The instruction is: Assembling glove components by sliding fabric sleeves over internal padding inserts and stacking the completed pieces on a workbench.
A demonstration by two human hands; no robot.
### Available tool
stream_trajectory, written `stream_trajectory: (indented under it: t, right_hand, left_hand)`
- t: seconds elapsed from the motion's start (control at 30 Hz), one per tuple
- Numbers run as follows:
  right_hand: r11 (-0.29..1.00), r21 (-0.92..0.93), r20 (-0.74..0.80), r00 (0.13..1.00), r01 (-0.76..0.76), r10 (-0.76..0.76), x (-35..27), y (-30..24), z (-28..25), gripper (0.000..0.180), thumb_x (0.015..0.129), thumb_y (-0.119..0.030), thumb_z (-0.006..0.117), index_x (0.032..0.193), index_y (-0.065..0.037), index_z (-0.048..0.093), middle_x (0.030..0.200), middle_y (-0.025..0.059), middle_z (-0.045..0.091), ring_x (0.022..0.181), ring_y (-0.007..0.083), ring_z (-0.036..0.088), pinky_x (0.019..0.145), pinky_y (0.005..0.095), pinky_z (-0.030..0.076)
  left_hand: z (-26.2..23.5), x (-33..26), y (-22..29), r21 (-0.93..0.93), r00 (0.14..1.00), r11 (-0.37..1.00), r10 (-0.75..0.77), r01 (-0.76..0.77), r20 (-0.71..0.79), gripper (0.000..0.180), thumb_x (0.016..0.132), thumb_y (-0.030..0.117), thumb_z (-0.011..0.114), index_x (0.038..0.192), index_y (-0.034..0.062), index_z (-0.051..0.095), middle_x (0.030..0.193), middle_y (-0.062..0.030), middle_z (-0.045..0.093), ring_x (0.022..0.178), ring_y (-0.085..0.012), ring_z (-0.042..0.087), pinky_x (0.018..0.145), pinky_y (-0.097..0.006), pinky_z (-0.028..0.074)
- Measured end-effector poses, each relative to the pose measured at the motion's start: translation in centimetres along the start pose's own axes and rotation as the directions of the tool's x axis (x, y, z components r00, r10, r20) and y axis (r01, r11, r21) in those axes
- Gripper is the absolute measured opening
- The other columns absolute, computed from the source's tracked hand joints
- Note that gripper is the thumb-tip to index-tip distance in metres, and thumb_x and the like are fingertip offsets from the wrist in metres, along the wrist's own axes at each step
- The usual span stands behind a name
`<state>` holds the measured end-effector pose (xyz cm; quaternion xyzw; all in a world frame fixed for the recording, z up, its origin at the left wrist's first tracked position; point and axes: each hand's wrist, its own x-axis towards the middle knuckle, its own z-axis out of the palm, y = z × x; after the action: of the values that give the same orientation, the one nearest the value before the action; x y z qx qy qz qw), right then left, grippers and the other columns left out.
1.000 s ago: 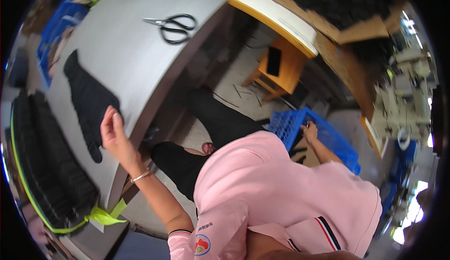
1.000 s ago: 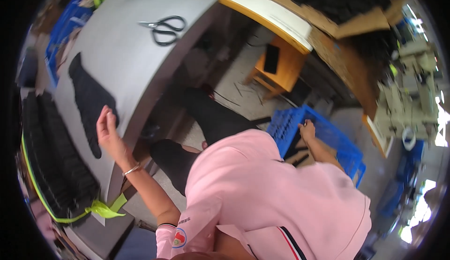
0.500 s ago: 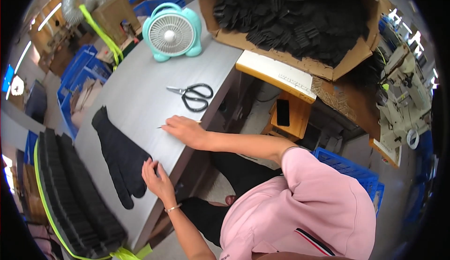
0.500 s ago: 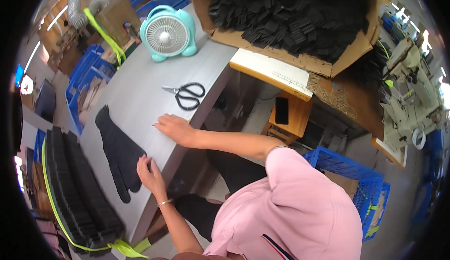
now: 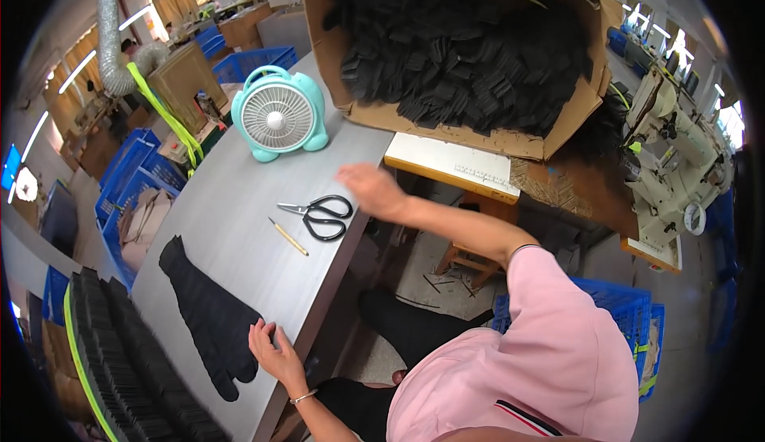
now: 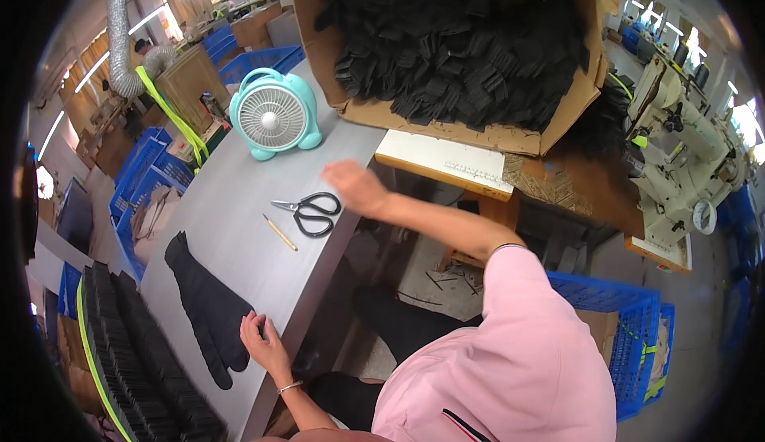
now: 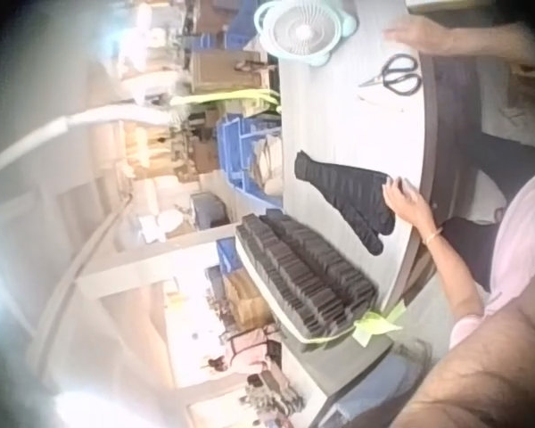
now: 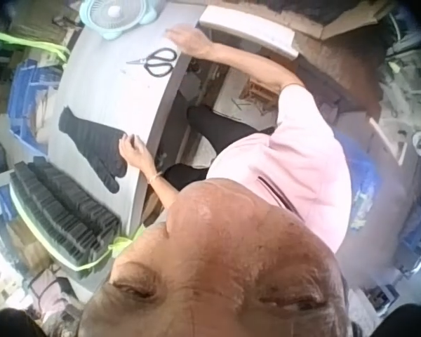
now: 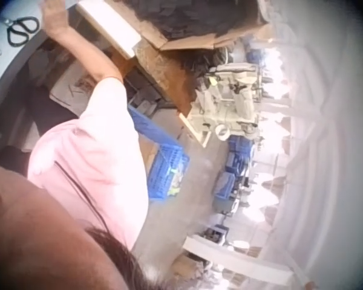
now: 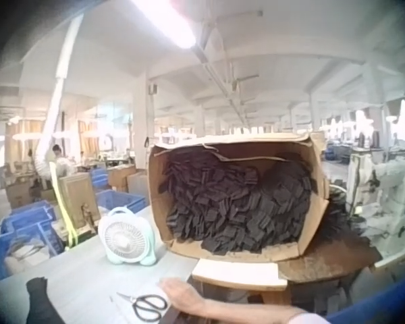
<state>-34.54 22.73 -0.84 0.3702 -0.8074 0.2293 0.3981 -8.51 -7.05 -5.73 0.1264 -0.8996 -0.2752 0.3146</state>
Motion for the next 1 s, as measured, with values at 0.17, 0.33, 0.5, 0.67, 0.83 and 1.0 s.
stream_trajectory:
  t: [0.17,0.33,0.5,0.67,0.83,1.0]
  right_hand:
    - [0.929,-0.348,-0.243,0.969,-0.13,0.044,2.7,9.9,-11.7,0.024,0.079,-0.002,0.058,0.103,-0.003,0.061,0.101,0.0145,0.061,0.095,0.0341,0.059,0.085,0.0418,0.044]
    - [0.697,-0.631,-0.357,0.925,-0.341,0.129,3.2,19.1,-22.6,0.022,0.083,-0.006,0.058,0.105,-0.005,0.061,0.102,0.0131,0.06,0.096,0.0348,0.058,0.084,0.046,0.043]
    - [0.322,-0.898,-0.244,0.948,-0.3,0.205,3.0,25.8,-29.5,0.021,0.083,-0.007,0.055,0.099,-0.001,0.067,0.123,0.0141,0.061,0.115,0.0295,0.054,0.099,0.0425,0.04]
    - [0.202,-0.947,-0.155,0.907,-0.249,0.392,3.1,27.5,-31.9,0.026,0.084,-0.008,0.056,0.102,0.001,0.072,0.133,0.0138,0.058,0.126,0.0286,0.05,0.107,0.0454,0.037]
    - [0.2,-0.931,-0.165,0.842,-0.305,0.513,2.4,28.1,-31.2,0.027,0.086,-0.007,0.054,0.104,0.002,0.072,0.139,0.0142,0.054,0.132,0.0292,0.045,0.111,0.047,0.033]
    - [0.298,-0.903,-0.206,0.92,-0.31,0.333,3.3,27.9,-29.6,0.028,0.087,-0.006,0.052,0.107,0.004,0.069,0.143,0.0154,0.05,0.134,0.0298,0.043,0.111,0.0478,0.033]
  left_hand:
    - [-0.3,-0.1,0.0,0.048,0.999,0.999,0.014,-0.015,0.031,0.014,0.091,0.005,0.061,0.104,0.0007,0.064,0.126,-0.0164,0.062,0.128,-0.0362,0.049,0.107,-0.045,0.038]
    - [-0.1,-0.1,-0.1,0.075,0.998,0.996,0.04,-0.044,0.05,0.015,0.092,0.005,0.059,0.106,0.0005,0.063,0.127,-0.0167,0.061,0.129,-0.0363,0.048,0.108,-0.045,0.038]
    - [-0.1,-0.3,-0.2,0.077,0.997,0.995,0.058,-0.062,0.047,0.015,0.092,0.005,0.058,0.106,0.0005,0.063,0.126,-0.0176,0.061,0.128,-0.0368,0.049,0.108,-0.045,0.037]
    - [0.3,-0.2,-0.3,0.078,0.997,0.994,0.072,-0.075,0.039,0.016,0.092,0.005,0.058,0.106,0.0009,0.063,0.126,-0.0178,0.062,0.127,-0.0371,0.049,0.108,-0.045,0.038]
    - [0.1,-0.3,-0.2,0.071,0.996,0.994,0.084,-0.086,0.03,0.016,0.091,0.004,0.058,0.106,0.0014,0.063,0.125,-0.0179,0.062,0.127,-0.0374,0.049,0.108,-0.045,0.038]
    - [0.2,-0.2,-0.2,0.072,0.996,0.994,0.08,-0.083,0.041,0.016,0.091,0.004,0.058,0.106,0.0013,0.063,0.125,-0.0181,0.062,0.127,-0.0373,0.05,0.107,-0.046,0.038]
